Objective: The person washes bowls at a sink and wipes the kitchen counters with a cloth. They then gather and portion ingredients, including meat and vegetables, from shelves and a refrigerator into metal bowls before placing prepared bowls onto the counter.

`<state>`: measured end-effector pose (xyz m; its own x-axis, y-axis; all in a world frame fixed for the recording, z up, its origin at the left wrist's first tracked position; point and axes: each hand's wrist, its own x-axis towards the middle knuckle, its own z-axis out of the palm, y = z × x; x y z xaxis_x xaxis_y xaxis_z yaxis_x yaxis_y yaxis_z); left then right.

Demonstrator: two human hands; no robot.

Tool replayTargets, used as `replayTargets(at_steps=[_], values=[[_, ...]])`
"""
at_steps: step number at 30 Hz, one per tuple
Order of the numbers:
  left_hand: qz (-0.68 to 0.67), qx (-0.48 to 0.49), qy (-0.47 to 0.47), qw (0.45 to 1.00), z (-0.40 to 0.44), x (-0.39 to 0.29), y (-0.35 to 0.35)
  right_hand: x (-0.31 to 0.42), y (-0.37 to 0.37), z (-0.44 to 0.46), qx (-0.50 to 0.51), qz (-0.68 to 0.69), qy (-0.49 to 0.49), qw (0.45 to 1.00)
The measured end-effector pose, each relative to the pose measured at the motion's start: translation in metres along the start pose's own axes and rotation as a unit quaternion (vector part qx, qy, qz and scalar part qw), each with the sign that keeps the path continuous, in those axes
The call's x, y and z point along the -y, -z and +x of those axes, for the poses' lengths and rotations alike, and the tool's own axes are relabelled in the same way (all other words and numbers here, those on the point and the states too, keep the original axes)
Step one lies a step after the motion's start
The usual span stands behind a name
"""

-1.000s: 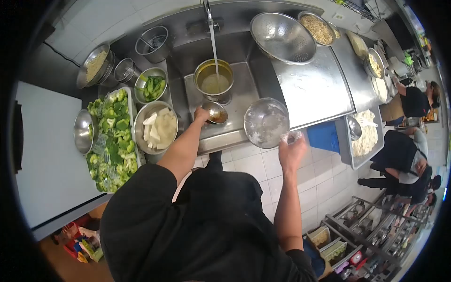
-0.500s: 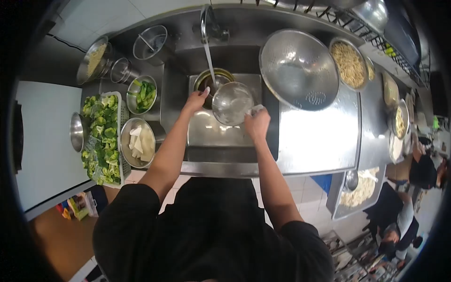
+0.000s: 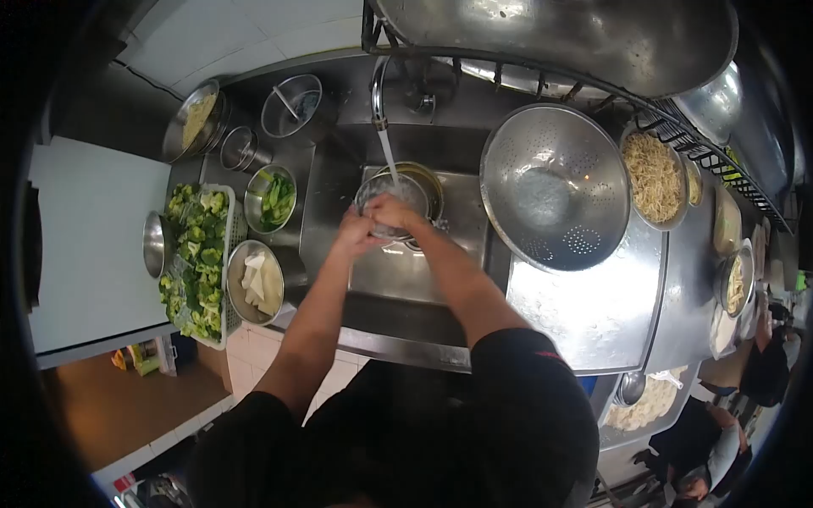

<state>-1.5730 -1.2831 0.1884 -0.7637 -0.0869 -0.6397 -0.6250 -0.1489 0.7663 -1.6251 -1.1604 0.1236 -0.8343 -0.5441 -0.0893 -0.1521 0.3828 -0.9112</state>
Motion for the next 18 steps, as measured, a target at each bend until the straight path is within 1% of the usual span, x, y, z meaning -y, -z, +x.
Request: replayTargets(at_steps=[1, 2, 3, 4, 5, 6, 7, 8, 9, 10, 11, 12, 13, 14, 15, 16, 17, 18], values=[[0.002, 0.055, 0.031, 0.998, -0.003, -0.012, 0.012, -0.012, 0.005, 0.008, -0.001, -0.002, -0.001, 1.000], [0.056, 0.052, 0.026, 0.997, -0.014, -0.031, 0.011, -0.030, 0.010, 0.013, -0.042, -0.078, -0.063, 0.994], [0.055, 0.052, 0.032, 0.997, -0.008, -0.019, 0.010, -0.007, 0.015, 0.003, -0.067, -0.163, -0.092, 0.980], [0.053, 0.011, -0.087, 0.995, 0.009, -0.004, 0.005, 0.021, 0.021, -0.009, -0.088, -0.245, -0.125, 0.957], [0.134, -0.035, -0.180, 0.974, 0.021, 0.004, -0.004, 0.012, 0.017, 0.003, -0.093, -0.251, -0.120, 0.956], [0.218, -0.099, -0.262, 0.935, 0.031, 0.010, -0.013, 0.010, 0.012, 0.004, -0.055, -0.115, -0.167, 0.978], [0.214, -0.099, -0.257, 0.937, 0.030, 0.025, -0.018, 0.006, 0.004, 0.002, -0.127, 0.093, -0.283, 0.946], [0.150, -0.117, -0.302, 0.934, 0.030, 0.035, -0.024, 0.025, 0.005, -0.004, -0.250, 0.289, -0.363, 0.850], [0.085, -0.135, -0.347, 0.924, 0.022, 0.027, -0.033, 0.012, 0.003, 0.005, -0.252, 0.285, -0.361, 0.851], [-0.054, -0.056, -0.127, 0.989, 0.013, 0.019, -0.038, -0.002, 0.002, 0.013, -0.317, 0.176, -0.306, 0.880], [-0.058, -0.054, -0.124, 0.989, 0.015, 0.020, -0.039, -0.015, 0.000, 0.018, -0.372, 0.064, -0.246, 0.893], [-0.074, -0.019, -0.075, 0.994, 0.023, 0.024, -0.033, -0.016, -0.004, 0.019, -0.277, 0.098, -0.239, 0.925], [-0.090, 0.015, -0.028, 0.995, 0.028, 0.029, -0.023, -0.020, -0.002, 0.015, -0.274, 0.096, -0.240, 0.926], [-0.084, 0.124, -0.061, 0.987, 0.044, 0.039, 0.001, -0.025, 0.007, 0.013, -0.132, 0.014, -0.191, 0.973], [-0.084, 0.123, -0.066, 0.987, 0.044, 0.035, 0.003, -0.016, 0.019, 0.014, 0.013, -0.069, -0.135, 0.988], [-0.124, 0.136, -0.013, 0.983, 0.040, 0.037, 0.007, -0.007, 0.031, 0.017, -0.040, 0.013, -0.296, 0.954], [-0.163, 0.149, 0.040, 0.975, 0.036, 0.039, 0.008, -0.007, 0.023, 0.015, -0.038, 0.011, -0.295, 0.955], [-0.124, 0.130, 0.027, 0.983, 0.038, 0.038, 0.004, -0.010, 0.013, 0.012, -0.051, -0.011, -0.230, 0.972]])
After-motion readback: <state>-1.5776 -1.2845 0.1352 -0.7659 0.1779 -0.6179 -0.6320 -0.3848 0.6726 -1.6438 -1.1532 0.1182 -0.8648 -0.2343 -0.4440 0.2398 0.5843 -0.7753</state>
